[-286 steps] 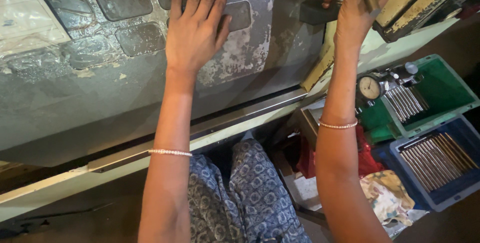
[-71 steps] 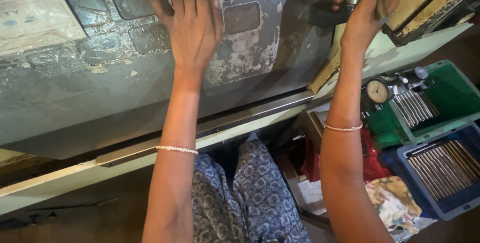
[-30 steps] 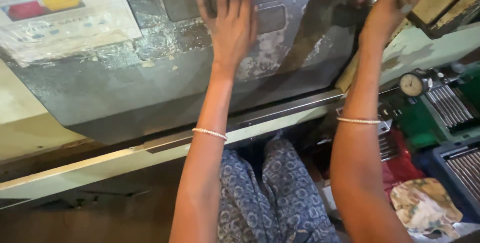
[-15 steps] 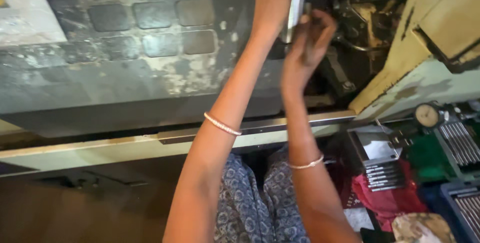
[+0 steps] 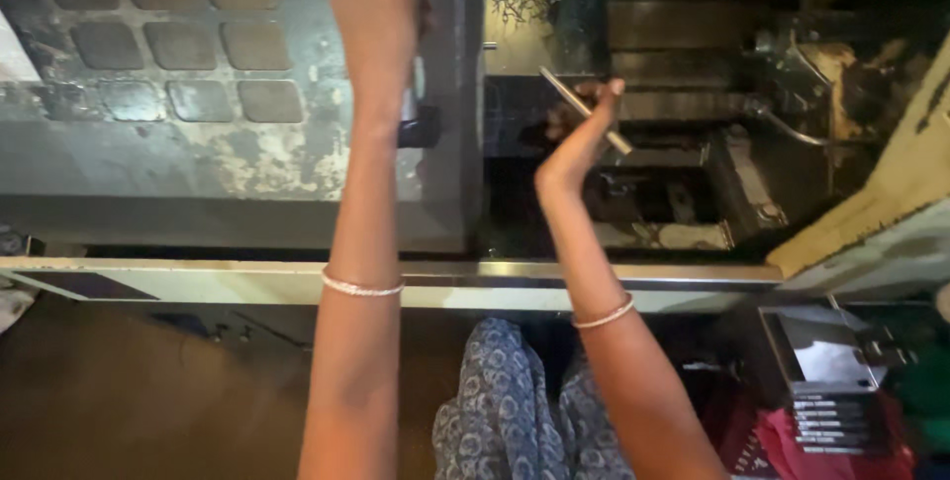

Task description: The person cleans a metal surface with a grid pattern using a handheld tool, then removes a metal rod from a nearby fixture, wipes it with a cloth, and places it into a green tray. The person repeats the cleaning and rod-handling steps multiple times.

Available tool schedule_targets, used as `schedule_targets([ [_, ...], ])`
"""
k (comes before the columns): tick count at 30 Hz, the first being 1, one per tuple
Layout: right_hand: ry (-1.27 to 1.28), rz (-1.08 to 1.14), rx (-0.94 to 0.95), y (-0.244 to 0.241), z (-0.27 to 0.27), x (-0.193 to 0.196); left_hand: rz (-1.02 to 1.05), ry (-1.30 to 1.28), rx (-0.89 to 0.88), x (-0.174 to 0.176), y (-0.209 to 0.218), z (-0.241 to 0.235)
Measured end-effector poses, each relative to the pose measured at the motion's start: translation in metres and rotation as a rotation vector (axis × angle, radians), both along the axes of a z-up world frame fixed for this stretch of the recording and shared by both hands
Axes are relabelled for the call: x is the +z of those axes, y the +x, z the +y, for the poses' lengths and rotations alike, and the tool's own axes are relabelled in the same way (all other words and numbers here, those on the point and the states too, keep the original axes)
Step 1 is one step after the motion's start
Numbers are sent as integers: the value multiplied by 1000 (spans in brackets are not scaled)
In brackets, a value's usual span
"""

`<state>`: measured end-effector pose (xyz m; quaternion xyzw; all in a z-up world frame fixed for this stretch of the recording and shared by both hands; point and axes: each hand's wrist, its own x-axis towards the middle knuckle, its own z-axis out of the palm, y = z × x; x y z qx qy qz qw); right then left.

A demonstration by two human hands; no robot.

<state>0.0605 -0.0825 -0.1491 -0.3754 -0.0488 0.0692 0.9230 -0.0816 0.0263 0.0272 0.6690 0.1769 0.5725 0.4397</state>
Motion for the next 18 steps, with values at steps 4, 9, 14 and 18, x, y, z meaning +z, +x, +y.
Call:
schedule_targets([
  [4,-44,-50,8,71,39,-54,29,63,118,9,-35,8],
  [9,-194,181,346,109,122,-109,147,88,267,21,-58,11],
  [14,-196,88,256,109,222,-136,219,22,316,31,-61,3],
  [18,-186,160,457,117,267,-143,211,-48,326,39,-58,-4],
])
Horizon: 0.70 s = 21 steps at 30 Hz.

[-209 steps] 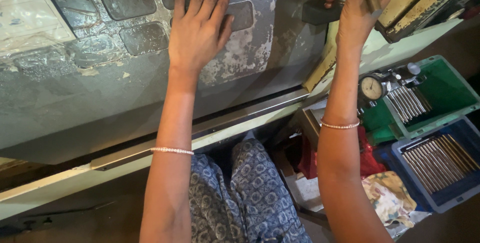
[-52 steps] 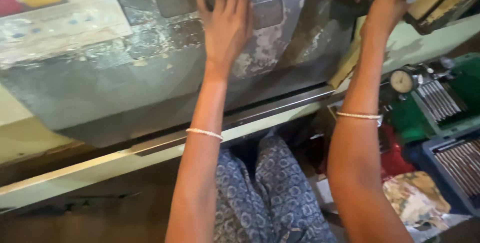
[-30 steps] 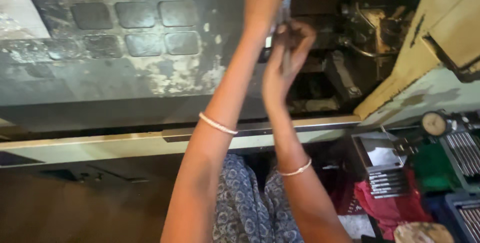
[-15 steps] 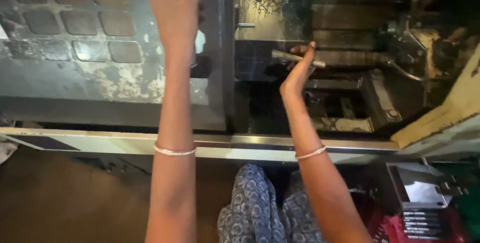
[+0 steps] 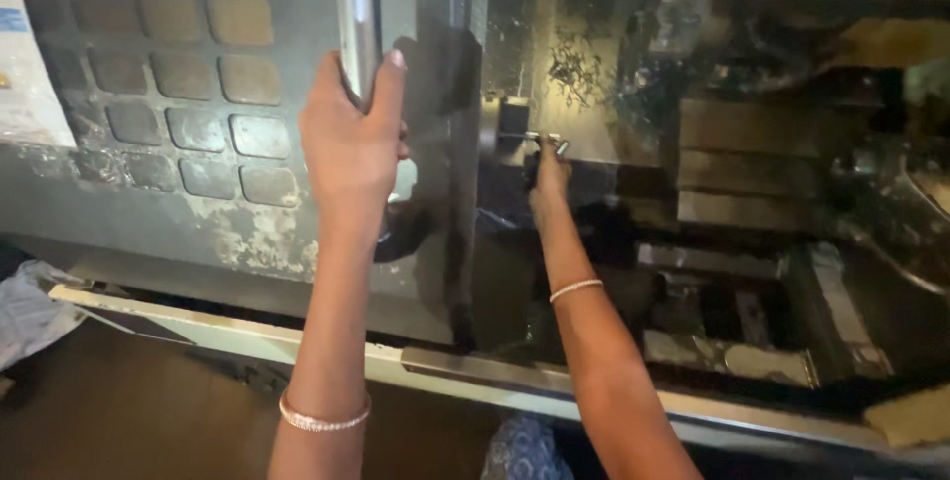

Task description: The person cleans a metal surface with a grid pattern using a handheld tool, then removes a metal rod from a nearby fixture, wipes it with a cloth, and places it into a green tray. The person repeats the cleaning and rod-handling steps multiple times.

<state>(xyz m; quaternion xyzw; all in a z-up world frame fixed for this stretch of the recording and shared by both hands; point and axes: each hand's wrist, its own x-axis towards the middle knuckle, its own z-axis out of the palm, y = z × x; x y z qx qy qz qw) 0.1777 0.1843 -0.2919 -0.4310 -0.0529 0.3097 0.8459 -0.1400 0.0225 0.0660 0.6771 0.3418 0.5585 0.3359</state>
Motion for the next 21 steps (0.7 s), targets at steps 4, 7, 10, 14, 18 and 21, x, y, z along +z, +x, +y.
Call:
schedule_targets([
  [4,161,61,-253,13,8,-11,20,-16,19,-1,-2,0],
  [7,454,323,-212,51,-6,0,33,10,25,-3,-1,1],
  [10,351,205,-152,65,-33,14,6,23,-4,-4,-2,-1],
  [14,84,64,-74,54,-53,35,-19,18,-29,-3,-2,-3],
  [18,219,-8,-2,35,-36,32,6,14,-3,-3,-3,-2],
  [21,312,77,109,39,-22,17,0,-8,-4,-4,-2,-1],
])
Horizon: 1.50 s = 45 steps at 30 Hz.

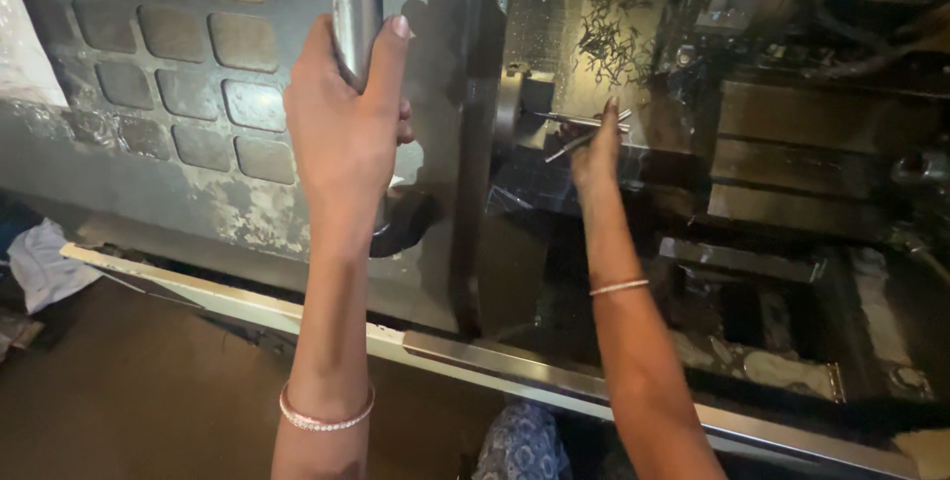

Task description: The person cleans a metal surface with a grid pattern using a handheld tool, then removes a metal rod from a nearby fixture, wipes it with a cloth, and places it into a green tray. The person repeats the cleaning and rod-handling steps multiple times.

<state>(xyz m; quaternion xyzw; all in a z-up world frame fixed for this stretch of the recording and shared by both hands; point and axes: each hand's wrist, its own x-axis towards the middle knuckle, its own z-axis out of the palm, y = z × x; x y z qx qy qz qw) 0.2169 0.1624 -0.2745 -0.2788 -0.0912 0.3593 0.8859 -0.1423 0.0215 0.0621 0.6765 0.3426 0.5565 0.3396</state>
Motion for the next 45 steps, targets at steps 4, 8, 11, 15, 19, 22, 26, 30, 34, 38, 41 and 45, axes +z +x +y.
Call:
schedule_targets([
  [4,-110,130,122,4,22,-10,-24,27,-44,-1,-1,-1],
  [8,-284,78,110,7,27,-9,-62,29,-86,-1,-1,-3],
  [11,-97,72,220,7,20,-12,-44,33,-66,-1,-2,-2],
  [15,-256,-85,207,1,25,-14,-36,37,-55,-1,-1,-2],
  [19,-497,-175,-41,-21,30,-17,-42,4,-49,0,-1,-2],
  [22,-309,-164,-568,-42,28,-16,-59,2,-55,1,0,-3],
  [26,-210,-584,-857,-52,11,-19,-21,55,-30,-1,-1,-1],
  [30,-274,-655,-660,-39,-15,-12,-24,72,-46,-1,-1,-2],
  [34,-244,-563,-458,-37,-32,2,31,61,-1,5,1,-2],
  [38,-319,-545,-387,-38,-37,14,15,36,-9,6,2,-2],
  [41,-372,-525,-400,-35,-37,14,-29,84,-61,3,2,-1],
  [45,-273,-590,-426,-28,-31,6,-62,58,-103,1,1,1],
])
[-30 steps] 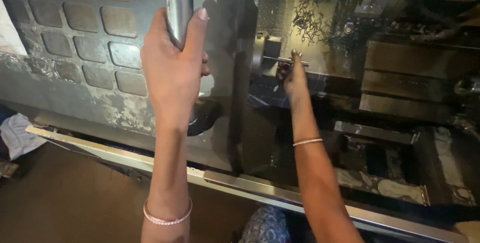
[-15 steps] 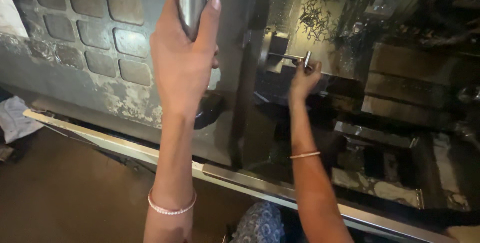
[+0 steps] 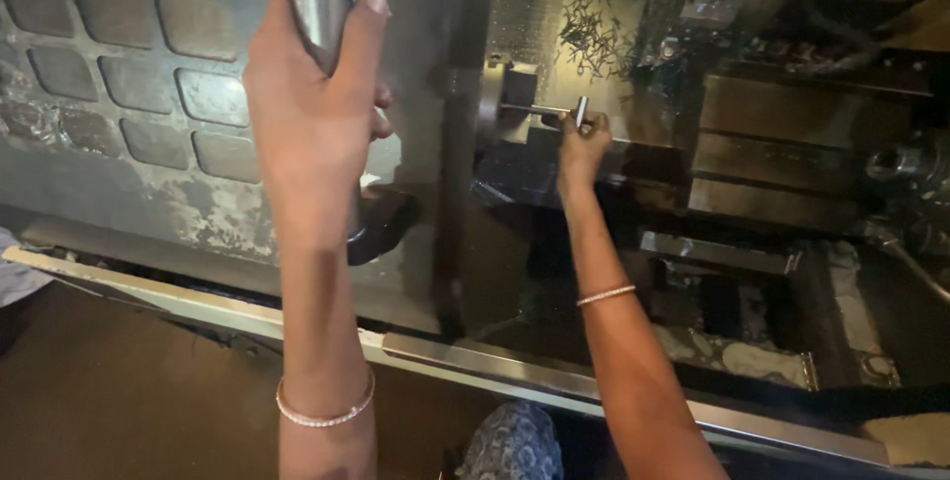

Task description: The person cleans a metal surface with a grid pattern using a handheld tool, then removes a metal rod from a nearby fixture, wipes it with a cloth, and places it into a green tray. The person repeats the cleaning and rod-handling steps multiple times.

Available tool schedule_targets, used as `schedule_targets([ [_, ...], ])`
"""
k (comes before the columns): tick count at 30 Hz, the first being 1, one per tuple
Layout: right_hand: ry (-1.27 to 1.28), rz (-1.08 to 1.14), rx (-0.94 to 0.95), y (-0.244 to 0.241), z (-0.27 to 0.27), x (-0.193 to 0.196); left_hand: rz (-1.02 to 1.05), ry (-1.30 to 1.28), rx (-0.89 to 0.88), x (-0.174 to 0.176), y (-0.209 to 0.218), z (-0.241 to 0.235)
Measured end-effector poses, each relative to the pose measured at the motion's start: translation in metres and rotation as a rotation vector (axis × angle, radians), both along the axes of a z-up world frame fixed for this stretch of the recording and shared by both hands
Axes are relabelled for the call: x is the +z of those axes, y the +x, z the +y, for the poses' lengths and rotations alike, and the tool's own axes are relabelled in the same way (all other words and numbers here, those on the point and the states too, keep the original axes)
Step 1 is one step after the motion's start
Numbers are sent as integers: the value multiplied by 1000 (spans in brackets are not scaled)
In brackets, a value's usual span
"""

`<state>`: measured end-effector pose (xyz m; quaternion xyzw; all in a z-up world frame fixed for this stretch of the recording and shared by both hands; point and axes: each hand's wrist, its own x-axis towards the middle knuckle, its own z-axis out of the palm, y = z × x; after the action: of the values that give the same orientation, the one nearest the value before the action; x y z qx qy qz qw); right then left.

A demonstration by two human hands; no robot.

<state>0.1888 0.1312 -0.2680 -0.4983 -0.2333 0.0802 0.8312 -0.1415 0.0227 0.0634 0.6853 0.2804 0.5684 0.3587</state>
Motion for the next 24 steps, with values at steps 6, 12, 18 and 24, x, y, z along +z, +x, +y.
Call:
schedule_targets([
  [6,-74,-54,-67,7,9,-8,10,-46,2,1,-1,3],
  [12,-39,-28,-63,6,14,-15,19,-34,-21,-2,-1,9],
  [18,-89,-69,-105,6,17,-18,-3,-36,-48,-3,-2,9],
  [24,-134,-166,-53,20,13,-10,1,-57,-30,-4,-3,5],
])
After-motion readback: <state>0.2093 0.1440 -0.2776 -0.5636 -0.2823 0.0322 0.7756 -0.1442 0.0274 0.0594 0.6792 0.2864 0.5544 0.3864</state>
